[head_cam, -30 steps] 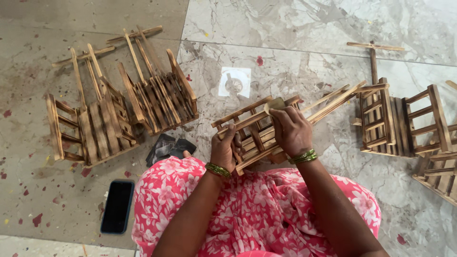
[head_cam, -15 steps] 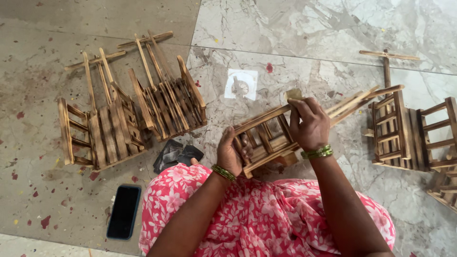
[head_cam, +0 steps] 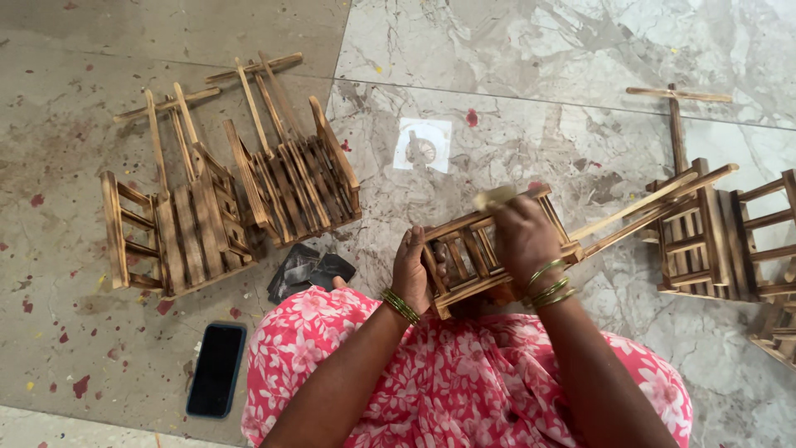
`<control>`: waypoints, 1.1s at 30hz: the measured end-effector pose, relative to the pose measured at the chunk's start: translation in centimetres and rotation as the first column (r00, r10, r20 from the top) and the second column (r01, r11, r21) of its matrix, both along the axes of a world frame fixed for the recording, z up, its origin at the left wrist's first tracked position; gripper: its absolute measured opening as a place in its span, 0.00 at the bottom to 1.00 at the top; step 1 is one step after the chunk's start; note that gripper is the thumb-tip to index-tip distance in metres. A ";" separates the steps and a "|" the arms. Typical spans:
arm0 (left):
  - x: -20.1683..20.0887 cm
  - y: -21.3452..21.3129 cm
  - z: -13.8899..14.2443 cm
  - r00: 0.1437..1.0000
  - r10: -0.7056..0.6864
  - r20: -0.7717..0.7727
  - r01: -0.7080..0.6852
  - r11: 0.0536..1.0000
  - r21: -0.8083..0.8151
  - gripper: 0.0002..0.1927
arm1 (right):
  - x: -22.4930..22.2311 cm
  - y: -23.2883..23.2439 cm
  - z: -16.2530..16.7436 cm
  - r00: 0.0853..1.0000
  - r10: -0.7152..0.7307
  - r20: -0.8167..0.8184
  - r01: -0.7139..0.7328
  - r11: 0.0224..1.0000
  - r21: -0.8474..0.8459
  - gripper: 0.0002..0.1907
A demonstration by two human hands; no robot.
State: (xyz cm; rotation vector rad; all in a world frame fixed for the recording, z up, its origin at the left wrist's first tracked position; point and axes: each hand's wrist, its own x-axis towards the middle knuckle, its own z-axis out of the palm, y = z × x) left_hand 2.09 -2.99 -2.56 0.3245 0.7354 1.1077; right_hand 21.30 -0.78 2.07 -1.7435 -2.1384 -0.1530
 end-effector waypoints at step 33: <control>0.5 -3.1 -1.0 0.986 0.135 -0.099 -0.119 0.981 0.154 0.34 | -6.1 -5.0 0.7 0.948 0.317 0.038 -0.313 0.946 -0.083 0.11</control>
